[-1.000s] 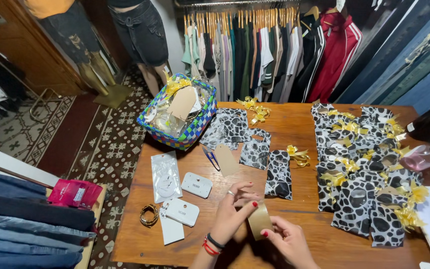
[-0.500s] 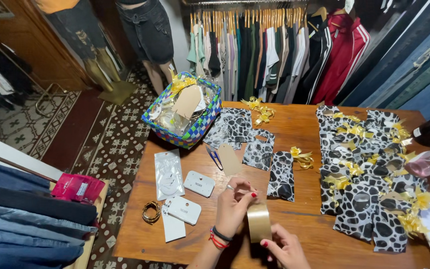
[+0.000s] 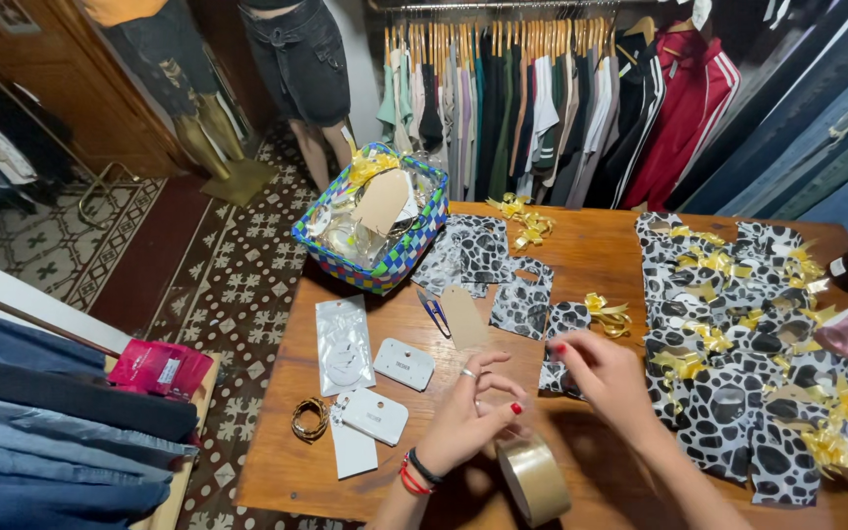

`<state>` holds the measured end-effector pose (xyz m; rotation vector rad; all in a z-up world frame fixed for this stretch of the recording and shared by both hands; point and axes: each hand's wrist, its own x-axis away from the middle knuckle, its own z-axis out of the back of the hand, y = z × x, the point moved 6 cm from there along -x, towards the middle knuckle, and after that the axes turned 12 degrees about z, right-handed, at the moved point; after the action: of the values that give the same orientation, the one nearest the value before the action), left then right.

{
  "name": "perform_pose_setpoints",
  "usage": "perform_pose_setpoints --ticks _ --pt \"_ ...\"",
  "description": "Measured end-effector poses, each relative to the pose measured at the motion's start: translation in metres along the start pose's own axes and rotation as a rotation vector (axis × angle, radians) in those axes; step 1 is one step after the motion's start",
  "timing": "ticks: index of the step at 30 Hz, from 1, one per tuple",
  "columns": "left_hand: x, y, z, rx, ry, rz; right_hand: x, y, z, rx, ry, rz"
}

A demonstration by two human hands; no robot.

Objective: The person packs small items by placing them inside patterned bags, tying the bags with ribbon, and then sealing the package with tape and a label.

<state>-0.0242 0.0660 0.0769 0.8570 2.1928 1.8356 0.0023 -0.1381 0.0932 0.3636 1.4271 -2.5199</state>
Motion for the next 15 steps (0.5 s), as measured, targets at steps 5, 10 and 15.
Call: perform_pose_setpoints --ticks 5,10,15 --pt "0.007 0.002 -0.007 -0.100 -0.047 -0.018 -0.104 -0.054 -0.113 0.410 -0.575 0.290" --pt "0.015 0.002 0.003 -0.346 0.094 -0.017 -0.145 0.006 -0.205 0.817 -0.811 0.303" --pt "0.019 -0.006 0.011 -0.292 0.071 0.043 -0.147 0.030 -0.218 0.835 -0.775 0.216"
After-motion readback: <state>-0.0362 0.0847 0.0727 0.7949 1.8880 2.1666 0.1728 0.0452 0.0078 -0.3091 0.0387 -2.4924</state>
